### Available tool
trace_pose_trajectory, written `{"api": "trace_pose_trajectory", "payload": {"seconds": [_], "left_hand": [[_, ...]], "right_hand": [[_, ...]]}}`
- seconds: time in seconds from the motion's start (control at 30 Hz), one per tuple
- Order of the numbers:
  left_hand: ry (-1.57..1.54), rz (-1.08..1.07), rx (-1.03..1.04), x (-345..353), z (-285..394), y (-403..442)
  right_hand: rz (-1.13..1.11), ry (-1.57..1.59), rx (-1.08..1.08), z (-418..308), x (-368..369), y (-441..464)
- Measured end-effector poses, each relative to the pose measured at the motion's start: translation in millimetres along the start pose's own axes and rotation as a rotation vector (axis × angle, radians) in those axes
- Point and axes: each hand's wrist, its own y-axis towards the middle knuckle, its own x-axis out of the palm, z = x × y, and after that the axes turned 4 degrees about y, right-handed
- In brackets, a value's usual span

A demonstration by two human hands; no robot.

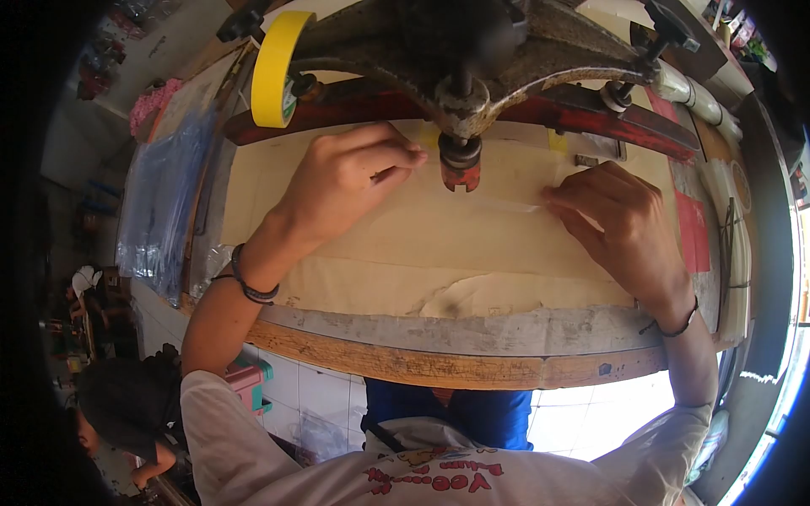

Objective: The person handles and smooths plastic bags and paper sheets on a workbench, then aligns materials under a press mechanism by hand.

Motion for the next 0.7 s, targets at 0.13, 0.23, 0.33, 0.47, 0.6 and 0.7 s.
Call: {"api": "trace_pose_trajectory", "payload": {"seconds": [0.13, 0.23, 0.33, 0.47, 0.6, 0.7], "left_hand": [[-0.004, -0.021, -0.002, -2.2, -0.4, 1.4], [0.0, -0.021, 0.002, -1.8, -1.4, 1.2], [0.004, -0.041, -0.009, -3.1, -1.1, 1.5], [0.007, -0.032, -0.002, -2.3, -1.2, 1.3], [-0.003, -0.011, -0.006, -1.4, -1.3, 0.7], [0.002, -0.004, -0.014, 1.5, -1.3, -0.8]], "right_hand": [[0.001, 0.002, 0.005, -0.1, 0.1, 0.8], [0.0, -0.007, -0.002, -1.1, -0.7, 1.6], [-0.006, -0.003, 0.011, -1.1, -0.6, 1.5], [-0.011, -0.01, 0.009, -1.5, -1.0, 1.3], [-0.012, -0.009, 0.015, -1.3, -1.0, 1.3], [-0.013, -0.008, 0.016, -1.8, -0.9, 1.0]]}}
